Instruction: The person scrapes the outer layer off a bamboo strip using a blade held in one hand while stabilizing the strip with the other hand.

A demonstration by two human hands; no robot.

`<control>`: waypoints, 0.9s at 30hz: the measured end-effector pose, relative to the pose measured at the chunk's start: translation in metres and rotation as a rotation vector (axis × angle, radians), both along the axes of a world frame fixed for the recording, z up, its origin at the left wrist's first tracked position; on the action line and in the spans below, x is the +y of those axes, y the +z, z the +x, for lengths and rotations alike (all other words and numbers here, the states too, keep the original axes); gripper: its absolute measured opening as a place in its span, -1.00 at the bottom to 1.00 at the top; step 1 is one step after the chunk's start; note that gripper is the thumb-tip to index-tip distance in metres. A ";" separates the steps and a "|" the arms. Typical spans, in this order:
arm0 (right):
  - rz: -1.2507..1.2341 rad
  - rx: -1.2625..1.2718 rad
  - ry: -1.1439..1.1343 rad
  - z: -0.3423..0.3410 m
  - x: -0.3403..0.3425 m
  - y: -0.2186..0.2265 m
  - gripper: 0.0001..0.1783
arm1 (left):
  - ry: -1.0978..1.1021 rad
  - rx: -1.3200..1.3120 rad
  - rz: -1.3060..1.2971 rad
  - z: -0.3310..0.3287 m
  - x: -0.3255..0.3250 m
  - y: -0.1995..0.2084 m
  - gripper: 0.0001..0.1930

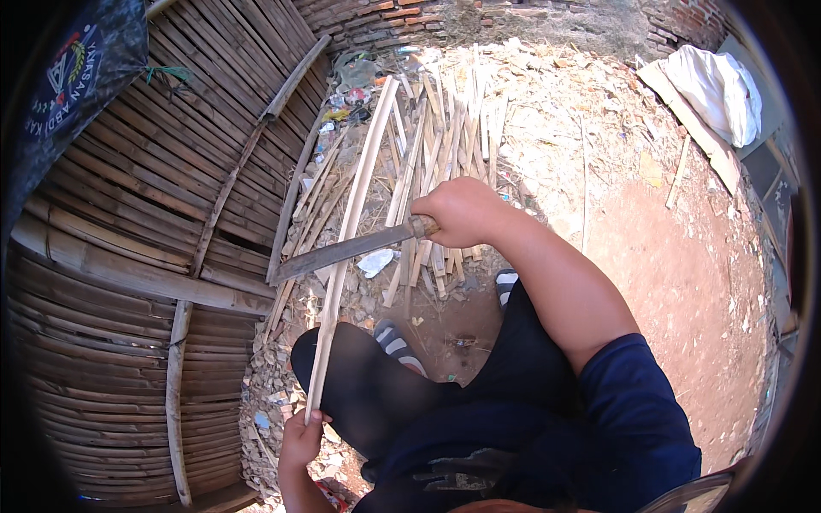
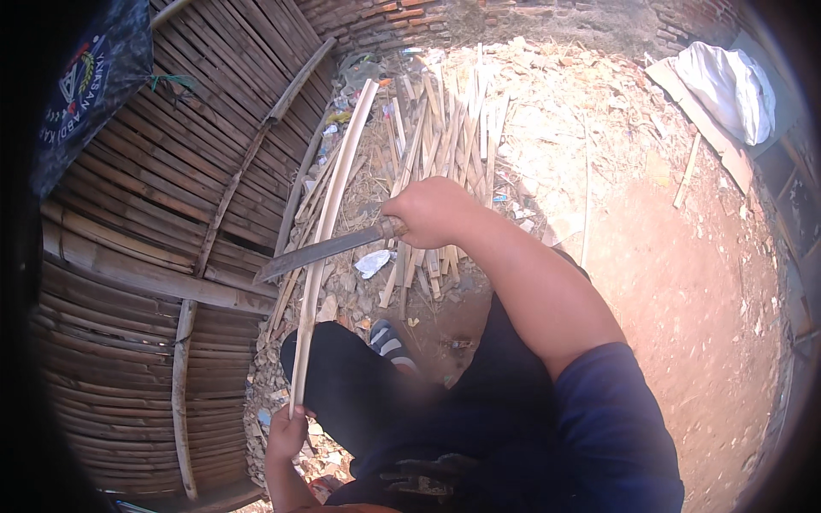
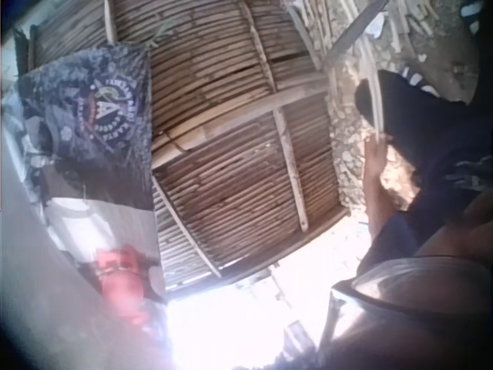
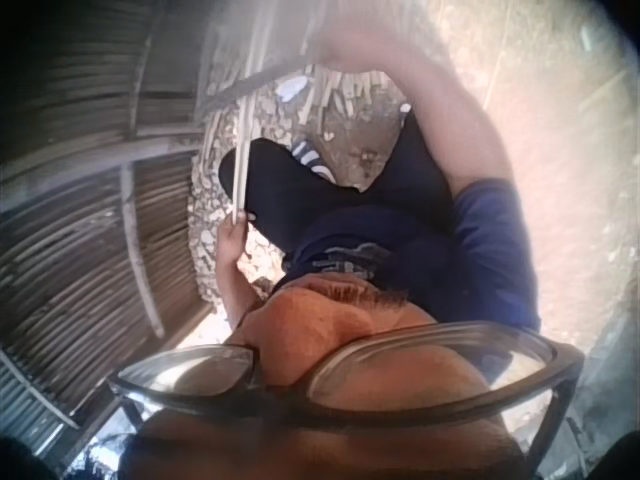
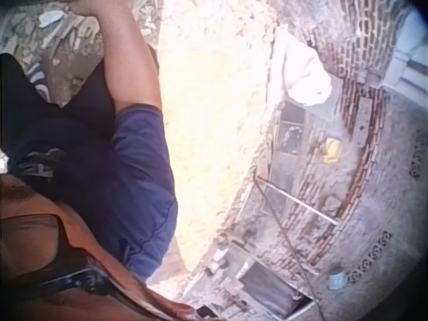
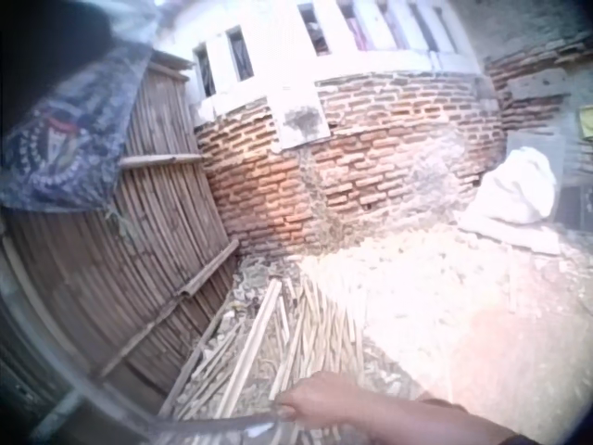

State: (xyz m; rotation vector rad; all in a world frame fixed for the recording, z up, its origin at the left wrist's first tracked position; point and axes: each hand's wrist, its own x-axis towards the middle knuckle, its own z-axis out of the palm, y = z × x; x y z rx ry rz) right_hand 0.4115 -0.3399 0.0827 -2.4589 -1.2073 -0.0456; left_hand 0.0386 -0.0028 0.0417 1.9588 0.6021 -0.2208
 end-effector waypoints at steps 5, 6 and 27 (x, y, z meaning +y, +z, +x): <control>0.064 0.004 -0.004 0.007 -0.009 0.010 -0.72 | -0.092 0.007 -0.185 0.044 -0.011 0.016 -0.58; 0.150 0.000 -0.087 0.018 -0.019 0.004 -0.71 | -0.126 0.000 -0.217 0.052 -0.013 0.018 -0.59; 0.157 0.071 -0.280 0.028 -0.033 0.002 -0.70 | -0.090 0.030 -0.210 0.097 -0.036 0.001 -0.64</control>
